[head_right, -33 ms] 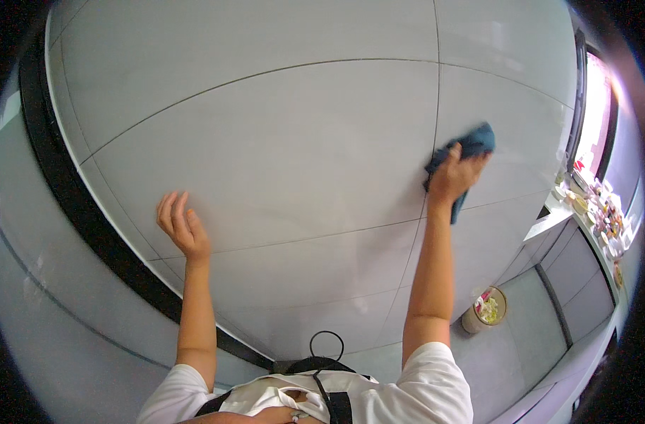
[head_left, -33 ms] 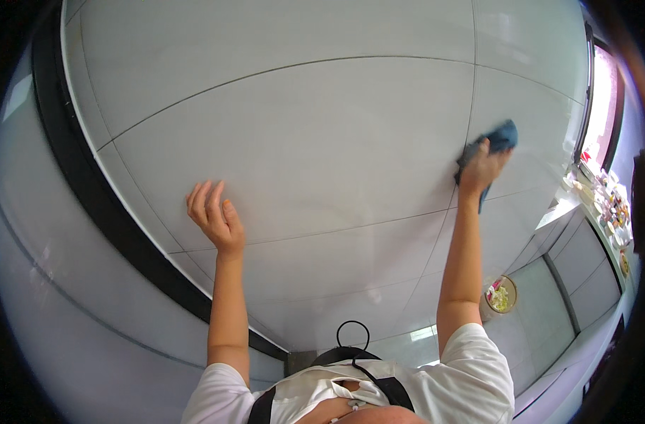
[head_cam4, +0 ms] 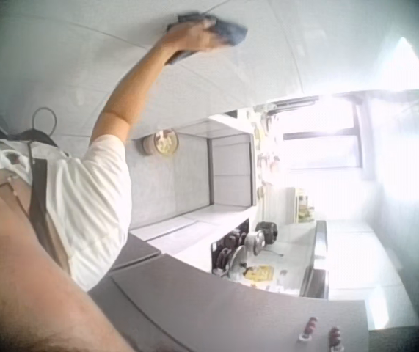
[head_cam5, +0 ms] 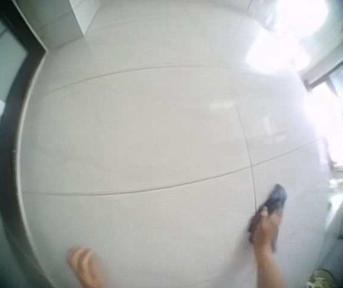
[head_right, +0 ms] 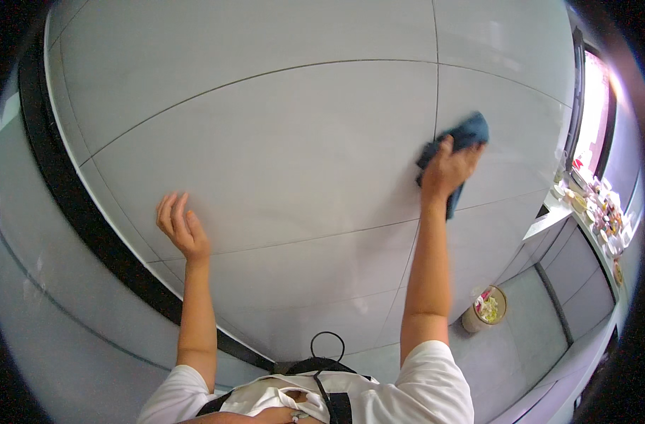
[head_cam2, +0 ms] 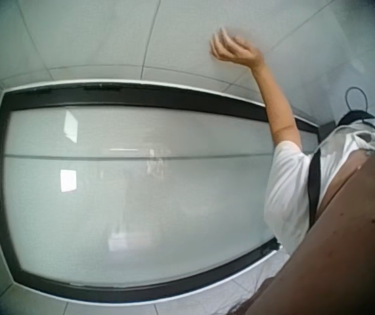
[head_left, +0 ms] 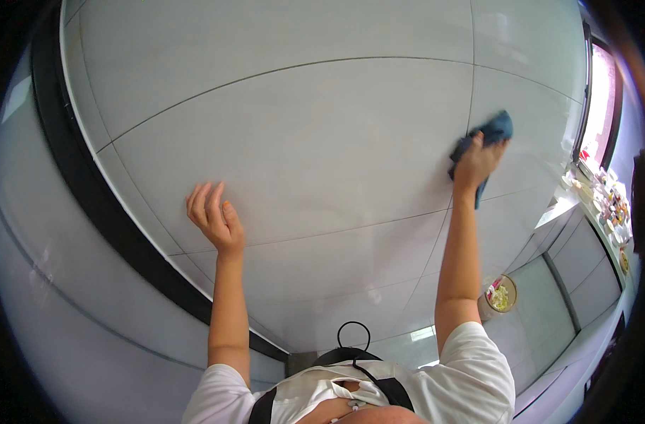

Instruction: The person wipes a tiled wall with a blue cloth, moving from top to bottom and around a set of hanging kitchen utensils.

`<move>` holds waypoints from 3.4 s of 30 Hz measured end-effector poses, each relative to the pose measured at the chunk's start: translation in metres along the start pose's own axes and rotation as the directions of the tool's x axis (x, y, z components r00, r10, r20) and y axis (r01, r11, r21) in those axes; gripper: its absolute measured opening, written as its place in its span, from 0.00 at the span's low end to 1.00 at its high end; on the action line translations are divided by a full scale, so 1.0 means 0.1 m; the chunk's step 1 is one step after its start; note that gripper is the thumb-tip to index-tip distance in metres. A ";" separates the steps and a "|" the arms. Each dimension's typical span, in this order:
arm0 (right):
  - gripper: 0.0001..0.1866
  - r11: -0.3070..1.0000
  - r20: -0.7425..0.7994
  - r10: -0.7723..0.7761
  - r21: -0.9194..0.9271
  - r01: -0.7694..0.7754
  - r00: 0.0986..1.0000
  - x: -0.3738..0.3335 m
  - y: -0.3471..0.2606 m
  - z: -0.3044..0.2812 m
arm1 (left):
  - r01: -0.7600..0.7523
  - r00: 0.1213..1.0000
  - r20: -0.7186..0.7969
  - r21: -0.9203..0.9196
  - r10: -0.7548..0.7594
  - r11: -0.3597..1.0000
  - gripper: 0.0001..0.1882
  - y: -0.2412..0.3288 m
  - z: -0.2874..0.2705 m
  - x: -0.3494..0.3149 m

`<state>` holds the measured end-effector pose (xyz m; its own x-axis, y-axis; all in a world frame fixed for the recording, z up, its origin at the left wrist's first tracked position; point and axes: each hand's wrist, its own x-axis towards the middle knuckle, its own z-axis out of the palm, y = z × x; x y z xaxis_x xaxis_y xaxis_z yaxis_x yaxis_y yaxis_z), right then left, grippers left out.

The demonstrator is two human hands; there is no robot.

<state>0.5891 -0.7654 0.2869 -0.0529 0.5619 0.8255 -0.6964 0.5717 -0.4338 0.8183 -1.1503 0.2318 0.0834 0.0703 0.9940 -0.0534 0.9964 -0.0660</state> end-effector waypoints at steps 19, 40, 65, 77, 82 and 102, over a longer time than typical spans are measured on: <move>0.22 0.848 0.320 -0.527 0.139 0.511 0.787 -0.68 -1.72 0.25 | 0.001 0.999 -0.052 -0.011 -0.001 1.000 0.15 -0.11 0.11 -0.07; 0.29 0.874 0.057 -0.478 -0.071 0.481 0.877 0.42 -1.11 0.67 | 0.004 0.999 -0.051 0.075 0.000 0.997 0.15 -0.39 -0.01 -0.31; 0.22 0.897 0.086 -0.443 0.034 0.441 0.893 0.50 -2.73 0.98 | 0.285 0.939 -0.143 -0.186 -0.313 0.940 0.15 -0.11 -0.47 0.66; 0.24 0.700 0.210 -0.676 0.483 0.526 0.706 -0.35 -3.70 1.03 | 0.372 0.912 -0.110 -0.181 -0.395 0.910 0.20 -0.12 -0.51 1.05; 0.23 0.735 0.366 -0.662 0.489 0.470 0.654 -0.94 -2.94 0.70 | 0.382 0.893 -0.167 -0.209 -0.418 0.900 0.18 -0.16 -0.27 0.73; 0.24 0.733 0.485 -0.633 0.128 0.668 0.603 -2.83 0.95 -0.96 | -0.137 0.991 -0.059 -0.459 0.123 0.878 0.14 0.91 0.34 -2.33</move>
<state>0.6065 -0.8130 -0.0229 0.0617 -0.3136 0.9475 -0.6377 0.7179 0.2792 0.7606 -1.0779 -0.0033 0.1346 0.1954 0.9714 0.3982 0.8871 -0.2336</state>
